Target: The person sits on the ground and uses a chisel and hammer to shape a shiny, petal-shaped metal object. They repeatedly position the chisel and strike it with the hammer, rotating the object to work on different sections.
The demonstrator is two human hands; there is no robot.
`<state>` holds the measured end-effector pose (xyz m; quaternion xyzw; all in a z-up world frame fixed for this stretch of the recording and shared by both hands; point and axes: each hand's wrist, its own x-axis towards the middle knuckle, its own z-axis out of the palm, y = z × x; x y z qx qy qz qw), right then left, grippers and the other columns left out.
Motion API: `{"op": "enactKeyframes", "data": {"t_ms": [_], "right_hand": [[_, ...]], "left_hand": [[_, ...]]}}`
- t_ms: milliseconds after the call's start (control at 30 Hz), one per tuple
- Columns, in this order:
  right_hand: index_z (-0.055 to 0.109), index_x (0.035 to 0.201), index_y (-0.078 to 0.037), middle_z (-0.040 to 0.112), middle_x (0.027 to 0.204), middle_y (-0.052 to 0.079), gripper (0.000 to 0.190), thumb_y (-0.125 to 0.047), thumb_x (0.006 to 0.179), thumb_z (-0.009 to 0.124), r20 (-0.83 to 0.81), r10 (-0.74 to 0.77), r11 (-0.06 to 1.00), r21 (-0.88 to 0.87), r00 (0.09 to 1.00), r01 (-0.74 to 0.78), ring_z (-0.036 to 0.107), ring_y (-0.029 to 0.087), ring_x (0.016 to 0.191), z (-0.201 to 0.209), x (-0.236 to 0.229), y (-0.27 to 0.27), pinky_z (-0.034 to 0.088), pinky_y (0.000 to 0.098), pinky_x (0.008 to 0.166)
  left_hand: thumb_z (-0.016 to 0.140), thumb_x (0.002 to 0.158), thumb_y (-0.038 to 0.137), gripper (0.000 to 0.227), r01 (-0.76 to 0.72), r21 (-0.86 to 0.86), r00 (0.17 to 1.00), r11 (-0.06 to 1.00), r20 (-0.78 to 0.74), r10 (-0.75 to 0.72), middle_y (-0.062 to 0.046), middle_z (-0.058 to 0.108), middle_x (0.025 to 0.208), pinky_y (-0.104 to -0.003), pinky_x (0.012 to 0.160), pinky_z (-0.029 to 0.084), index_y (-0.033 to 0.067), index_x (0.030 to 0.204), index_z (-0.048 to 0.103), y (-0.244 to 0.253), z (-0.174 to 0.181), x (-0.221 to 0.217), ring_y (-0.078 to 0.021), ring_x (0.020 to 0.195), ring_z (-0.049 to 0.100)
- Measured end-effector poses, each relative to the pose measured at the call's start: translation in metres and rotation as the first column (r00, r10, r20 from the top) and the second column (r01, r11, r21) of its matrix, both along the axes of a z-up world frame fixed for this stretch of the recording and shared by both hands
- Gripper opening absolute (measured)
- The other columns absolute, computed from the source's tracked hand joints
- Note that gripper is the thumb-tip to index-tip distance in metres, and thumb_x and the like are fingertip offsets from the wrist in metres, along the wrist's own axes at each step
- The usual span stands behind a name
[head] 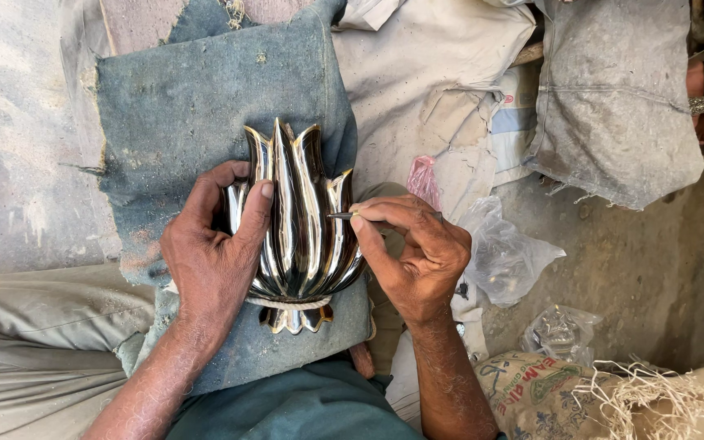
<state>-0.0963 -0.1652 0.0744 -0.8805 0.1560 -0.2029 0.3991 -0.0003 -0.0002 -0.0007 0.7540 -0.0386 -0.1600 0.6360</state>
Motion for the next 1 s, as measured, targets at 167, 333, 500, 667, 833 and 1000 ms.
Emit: {"op": "enactKeyframes", "data": {"t_ms": [167,333,500,667,833,1000], "right_hand": [[0.072,0.101,-0.002,0.077,0.103,0.011,0.018,0.008,0.088,0.078,0.044,0.056,0.998,-0.031,0.997,-0.055,0.074,0.013,0.086,0.0,-0.006,0.0,0.047,0.019,0.058],[0.07,0.106,-0.003,0.077,0.107,0.01,0.018,0.006,0.092,0.076,0.122,0.127,0.987,-0.109,0.984,-0.114,0.077,0.015,0.092,-0.001,-0.005,0.005,0.058,0.0224,0.066],[0.07,0.105,0.001,0.079,0.103,0.016,0.022,0.006,0.086,0.08,0.141,-0.097,0.977,-0.176,0.985,0.122,0.063,0.001,0.064,0.003,-0.022,0.027,0.038,0.015,0.05],[0.069,0.116,0.001,0.075,0.104,0.011,0.022,0.005,0.097,0.076,0.129,-0.05,0.991,-0.12,0.99,0.065,0.071,0.008,0.081,-0.01,-0.041,0.034,0.053,0.0183,0.061],[0.07,0.117,0.0,0.076,0.099,0.011,0.021,0.005,0.098,0.076,0.159,-0.038,0.992,-0.117,0.987,0.057,0.064,0.004,0.074,-0.024,-0.041,0.024,0.046,0.0175,0.056],[0.072,0.111,-0.001,0.076,0.094,0.009,0.021,0.006,0.092,0.078,0.132,-0.06,0.994,-0.078,0.989,0.071,0.056,0.0,0.063,-0.024,-0.039,0.019,0.034,0.0167,0.047]], "left_hand": [[0.073,0.101,0.028,0.033,-0.003,-0.018,1.0,1.0,0.004,0.003,-0.001,0.073,0.082,-0.021,0.059,0.046,0.0046,0.125,0.07,0.0,-0.002,-0.001,-0.0021,0.069,0.057],[0.073,0.101,0.028,0.034,0.005,0.003,0.999,1.0,0.036,-0.005,-0.002,0.073,0.083,-0.021,0.062,0.049,0.0037,0.124,0.07,0.0,-0.001,-0.001,-0.0027,0.071,0.06],[0.073,0.1,0.03,0.033,0.002,0.02,1.0,1.0,0.01,-0.002,-0.001,0.073,0.079,-0.024,0.059,0.048,0.0059,0.123,0.071,0.0,0.001,0.0,-0.0044,0.068,0.06],[0.073,0.1,0.031,0.033,0.003,0.035,1.0,0.999,0.023,-0.004,-0.002,0.072,0.076,-0.024,0.059,0.048,0.007,0.122,0.071,0.0,0.003,0.0,-0.0048,0.066,0.061],[0.074,0.098,0.033,0.033,0.015,0.077,0.999,0.997,-0.034,-0.013,-0.004,0.071,0.07,-0.027,0.055,0.045,0.0094,0.121,0.073,0.003,0.003,0.0,-0.0077,0.062,0.059],[0.073,0.1,0.033,0.032,0.005,0.04,0.998,0.999,0.057,-0.007,-0.001,0.074,0.077,-0.025,0.057,0.049,0.0089,0.122,0.072,0.002,0.001,0.0,-0.0042,0.065,0.064]]}}
